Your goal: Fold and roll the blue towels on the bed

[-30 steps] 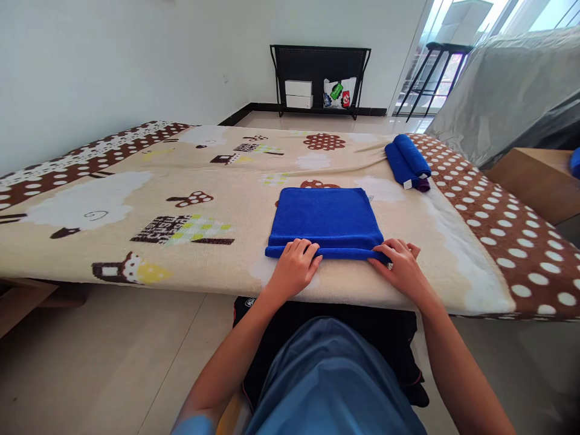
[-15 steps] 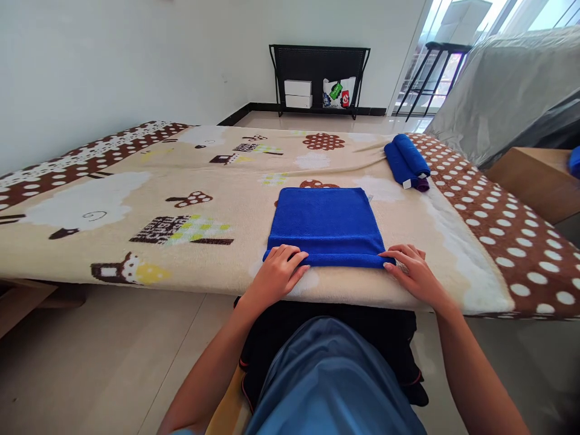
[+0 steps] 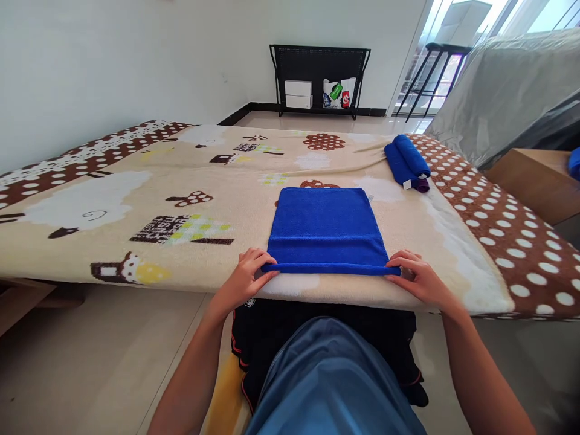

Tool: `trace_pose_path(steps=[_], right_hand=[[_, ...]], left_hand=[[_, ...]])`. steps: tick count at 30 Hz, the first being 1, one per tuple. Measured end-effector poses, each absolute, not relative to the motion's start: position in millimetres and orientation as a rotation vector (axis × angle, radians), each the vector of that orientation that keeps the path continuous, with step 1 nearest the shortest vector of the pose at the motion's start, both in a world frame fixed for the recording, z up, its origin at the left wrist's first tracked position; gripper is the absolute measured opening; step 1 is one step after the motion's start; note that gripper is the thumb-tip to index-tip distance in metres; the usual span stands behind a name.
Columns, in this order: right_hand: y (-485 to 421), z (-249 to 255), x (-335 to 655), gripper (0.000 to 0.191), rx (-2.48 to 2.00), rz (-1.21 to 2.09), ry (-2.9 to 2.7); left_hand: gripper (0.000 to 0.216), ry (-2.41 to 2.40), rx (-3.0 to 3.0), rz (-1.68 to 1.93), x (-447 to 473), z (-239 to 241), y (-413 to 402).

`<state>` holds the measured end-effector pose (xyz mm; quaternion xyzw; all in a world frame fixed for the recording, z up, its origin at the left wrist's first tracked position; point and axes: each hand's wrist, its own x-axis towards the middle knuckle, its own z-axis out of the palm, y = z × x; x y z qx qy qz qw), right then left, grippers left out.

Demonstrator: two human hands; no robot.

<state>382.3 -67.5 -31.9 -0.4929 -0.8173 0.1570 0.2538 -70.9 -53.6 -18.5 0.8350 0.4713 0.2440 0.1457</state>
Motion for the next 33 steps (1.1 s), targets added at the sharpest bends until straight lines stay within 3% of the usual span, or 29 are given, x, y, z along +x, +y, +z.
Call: trace_pose_path(steps=[22, 25, 28, 30, 33], right_hand=[[-64, -33, 385, 0.037, -1.432, 0.52, -2.194], [-61, -37, 381, 0.033, -1.508, 0.368, -2.171], [-62, -41, 368, 0.02, -1.525, 0.006, -2.06], [-66, -43, 353, 0.013, -1.462, -0.213, -2.003], [-74, -46, 320, 0.024, -1.288, -0.298, -2.05]], left_hand=[[0.023, 1.423, 2.161, 0.784, -79, -19, -48], [0.019, 1.524, 2.156, 0.812, -71, -21, -48], [0.01, 1.723, 2.286, 0.893, -56, -23, -50], [0.017, 1.806, 2.44, 0.969, -42, -24, -52], [0.033, 1.667, 2.72, 1.042, -16, -27, -56]])
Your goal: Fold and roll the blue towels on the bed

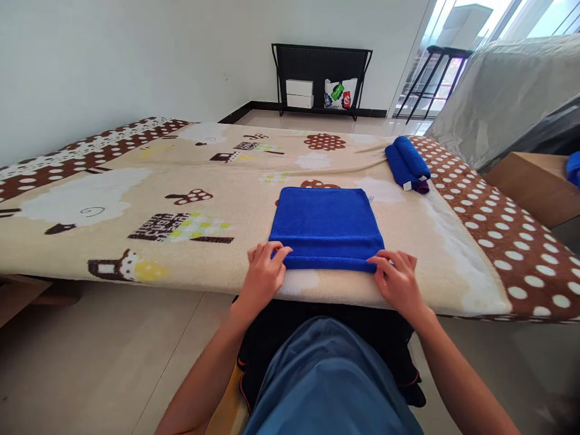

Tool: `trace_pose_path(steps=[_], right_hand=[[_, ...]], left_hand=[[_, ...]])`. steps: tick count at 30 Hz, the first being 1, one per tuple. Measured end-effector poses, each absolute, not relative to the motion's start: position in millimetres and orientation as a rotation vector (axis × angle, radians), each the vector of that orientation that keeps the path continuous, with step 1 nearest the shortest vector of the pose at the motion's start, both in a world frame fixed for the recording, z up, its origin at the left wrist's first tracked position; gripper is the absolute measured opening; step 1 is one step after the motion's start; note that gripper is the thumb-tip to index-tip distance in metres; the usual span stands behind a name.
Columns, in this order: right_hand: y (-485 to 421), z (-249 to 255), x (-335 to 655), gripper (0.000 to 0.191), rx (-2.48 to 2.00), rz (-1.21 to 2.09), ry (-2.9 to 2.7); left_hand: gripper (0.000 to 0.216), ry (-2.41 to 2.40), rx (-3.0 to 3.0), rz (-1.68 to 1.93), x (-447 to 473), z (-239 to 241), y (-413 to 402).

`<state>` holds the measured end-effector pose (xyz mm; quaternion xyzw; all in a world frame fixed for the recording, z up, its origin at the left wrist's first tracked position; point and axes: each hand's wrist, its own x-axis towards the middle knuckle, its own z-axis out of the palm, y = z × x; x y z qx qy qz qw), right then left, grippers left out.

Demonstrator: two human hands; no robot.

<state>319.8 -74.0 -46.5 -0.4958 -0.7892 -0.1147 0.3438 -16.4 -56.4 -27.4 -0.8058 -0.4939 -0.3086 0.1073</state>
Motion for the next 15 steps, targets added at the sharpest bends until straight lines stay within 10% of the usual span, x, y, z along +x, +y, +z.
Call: trace_pose_path(steps=[15], right_hand=[[-84, -67, 313, 0.051, -1.156, -0.163, -2.138]], left_hand=[[0.043, -1.074, -2.569, -0.949, -9, -53, -60]])
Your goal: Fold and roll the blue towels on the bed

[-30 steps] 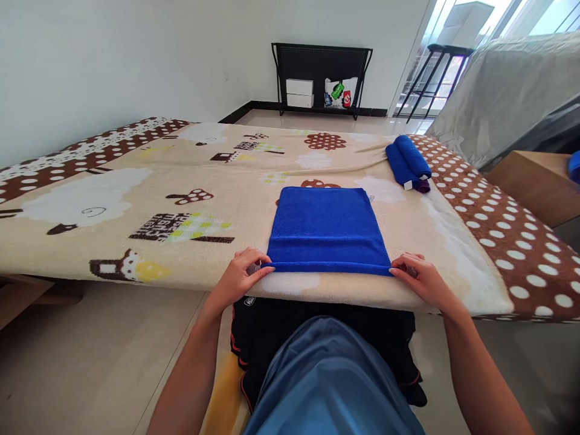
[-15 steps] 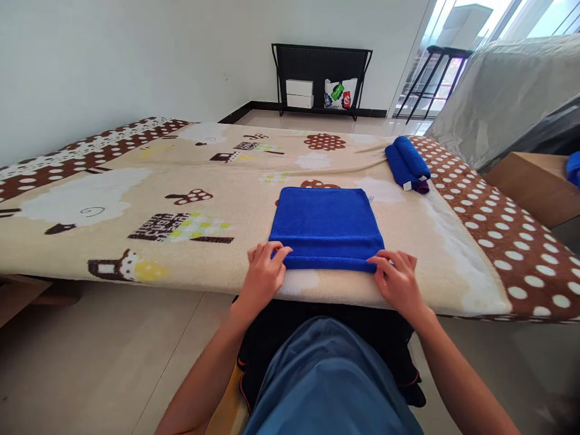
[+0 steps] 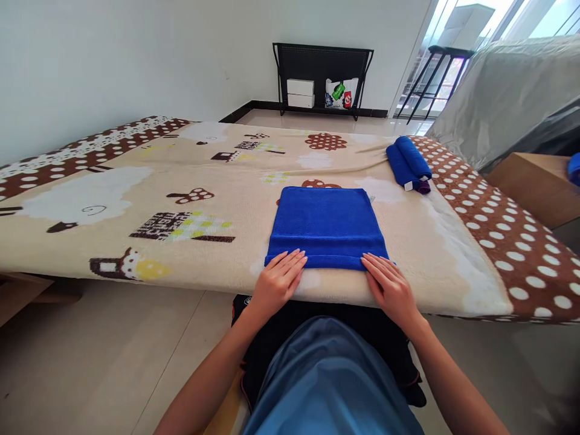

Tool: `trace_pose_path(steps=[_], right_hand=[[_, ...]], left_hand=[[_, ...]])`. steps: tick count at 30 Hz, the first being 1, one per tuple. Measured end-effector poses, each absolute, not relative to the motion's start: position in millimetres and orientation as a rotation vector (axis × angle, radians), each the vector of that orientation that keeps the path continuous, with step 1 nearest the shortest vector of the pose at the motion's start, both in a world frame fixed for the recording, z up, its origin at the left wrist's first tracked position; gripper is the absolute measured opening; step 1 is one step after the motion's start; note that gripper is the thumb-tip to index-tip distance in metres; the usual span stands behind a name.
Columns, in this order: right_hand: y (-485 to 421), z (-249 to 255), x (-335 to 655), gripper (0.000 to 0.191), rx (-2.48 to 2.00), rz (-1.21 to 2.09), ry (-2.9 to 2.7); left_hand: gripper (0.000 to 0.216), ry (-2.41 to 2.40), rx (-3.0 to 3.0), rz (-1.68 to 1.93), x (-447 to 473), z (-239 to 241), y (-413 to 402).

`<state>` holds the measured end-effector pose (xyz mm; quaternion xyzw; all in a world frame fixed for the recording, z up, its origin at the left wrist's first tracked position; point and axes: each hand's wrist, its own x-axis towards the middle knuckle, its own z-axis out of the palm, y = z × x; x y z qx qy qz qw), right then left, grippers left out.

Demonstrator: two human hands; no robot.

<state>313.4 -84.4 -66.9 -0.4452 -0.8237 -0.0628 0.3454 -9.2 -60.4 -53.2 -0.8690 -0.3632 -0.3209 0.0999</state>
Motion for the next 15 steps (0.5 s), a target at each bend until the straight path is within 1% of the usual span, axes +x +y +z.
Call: trace_pose_path(steps=[4, 8, 10, 13, 15], right_hand=[[-93, -70, 340, 0.045, -1.29, -0.204, -2.106], [-94, -62, 325, 0.034, -1.441, -0.335, -2.032], [-90, -58, 303, 0.035, -1.412, -0.326, -2.045], [-81, -53, 265, 0.042, -1.3, -0.19, -2.148], [-73, -51, 247, 0.044, -1.295, -0.13, -2.18]], left_hand=[[0.038, -1.226, -2.556, -0.854, -35, -47, -66], [0.034, -1.289, -2.485, -0.808, -17, -41, -71], [0.035, -1.248, -2.516, -0.821, 7, -39, -71], [0.039, -1.215, -2.624, -0.79, 46, -37, -67], [0.042, -1.259, -2.661, -0.752, 63, -36, -61]])
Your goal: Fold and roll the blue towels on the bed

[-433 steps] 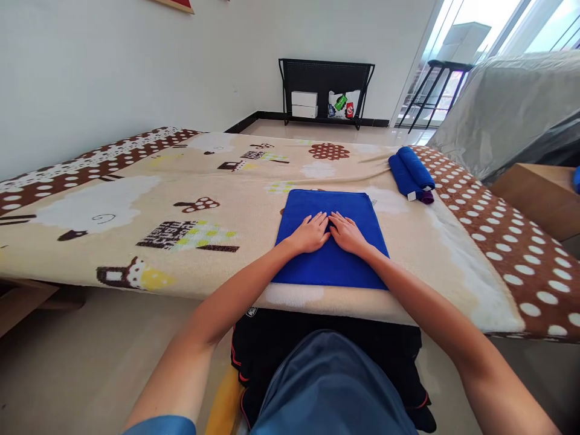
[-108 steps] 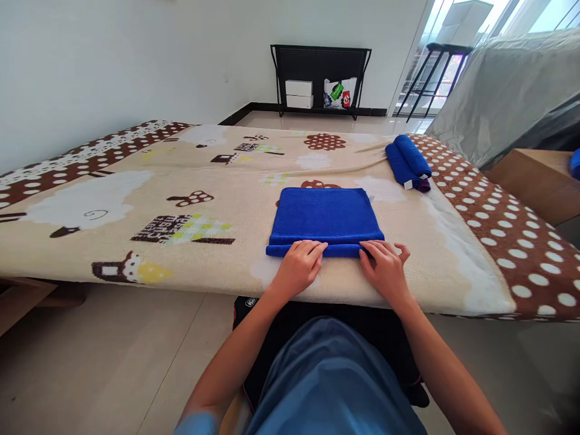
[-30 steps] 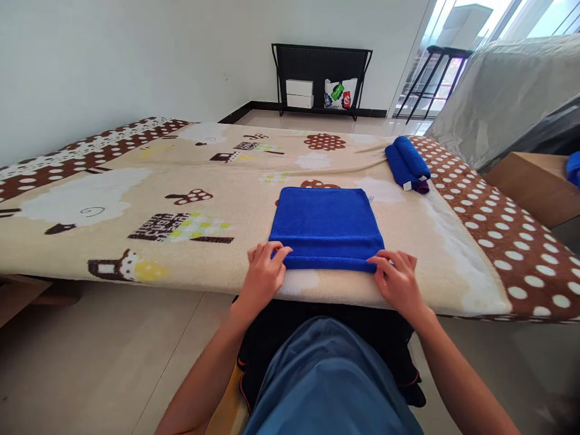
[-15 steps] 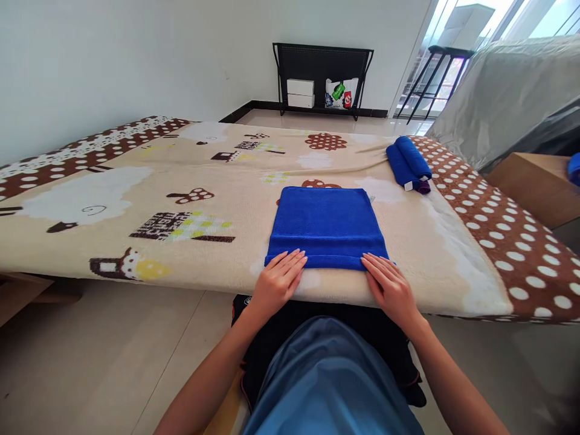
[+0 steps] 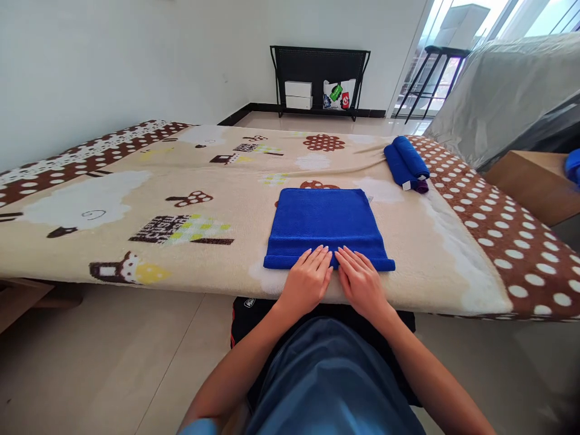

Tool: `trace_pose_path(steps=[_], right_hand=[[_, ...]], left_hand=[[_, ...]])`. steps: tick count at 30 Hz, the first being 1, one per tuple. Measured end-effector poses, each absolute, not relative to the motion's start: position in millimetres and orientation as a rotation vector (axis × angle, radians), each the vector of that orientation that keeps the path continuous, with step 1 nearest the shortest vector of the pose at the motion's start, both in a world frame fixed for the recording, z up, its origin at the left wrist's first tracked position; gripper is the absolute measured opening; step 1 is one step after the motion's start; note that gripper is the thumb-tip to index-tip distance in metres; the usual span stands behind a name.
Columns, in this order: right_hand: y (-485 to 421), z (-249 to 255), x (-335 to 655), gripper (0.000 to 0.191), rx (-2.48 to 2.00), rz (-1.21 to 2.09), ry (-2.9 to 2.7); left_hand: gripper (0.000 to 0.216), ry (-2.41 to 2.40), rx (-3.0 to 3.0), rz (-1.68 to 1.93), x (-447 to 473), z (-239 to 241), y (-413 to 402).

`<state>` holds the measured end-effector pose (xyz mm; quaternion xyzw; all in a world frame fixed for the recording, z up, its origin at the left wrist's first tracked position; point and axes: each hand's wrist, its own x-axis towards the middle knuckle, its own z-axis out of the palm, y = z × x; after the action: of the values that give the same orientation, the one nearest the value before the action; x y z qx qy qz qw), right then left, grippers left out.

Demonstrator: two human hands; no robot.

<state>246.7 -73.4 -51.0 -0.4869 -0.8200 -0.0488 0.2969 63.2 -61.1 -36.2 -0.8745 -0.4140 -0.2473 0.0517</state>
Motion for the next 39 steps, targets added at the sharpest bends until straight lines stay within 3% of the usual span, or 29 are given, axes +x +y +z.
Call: trace_pose_path(steps=[12, 21, 30, 39], right_hand=[[-61, -57, 305, 0.041, -1.665, -0.336, -1.986], [-82, -40, 281, 0.03, -1.263, -0.306, -2.057], [-85, -58, 329, 0.034, -1.291, -0.194, -2.116], [-69, -52, 323, 0.024, -1.358, -0.253, -2.088]], left_hand=[[0.039, -1.714, -2.255, -0.781, -15, -45, -48], [0.034, -1.306, -2.441, -0.912, 1, -27, -68], [0.043, -1.394, -2.52, -0.817, -36, -36, -72], [0.032, -1.417, -2.43, -0.732, -26, -34, -54]])
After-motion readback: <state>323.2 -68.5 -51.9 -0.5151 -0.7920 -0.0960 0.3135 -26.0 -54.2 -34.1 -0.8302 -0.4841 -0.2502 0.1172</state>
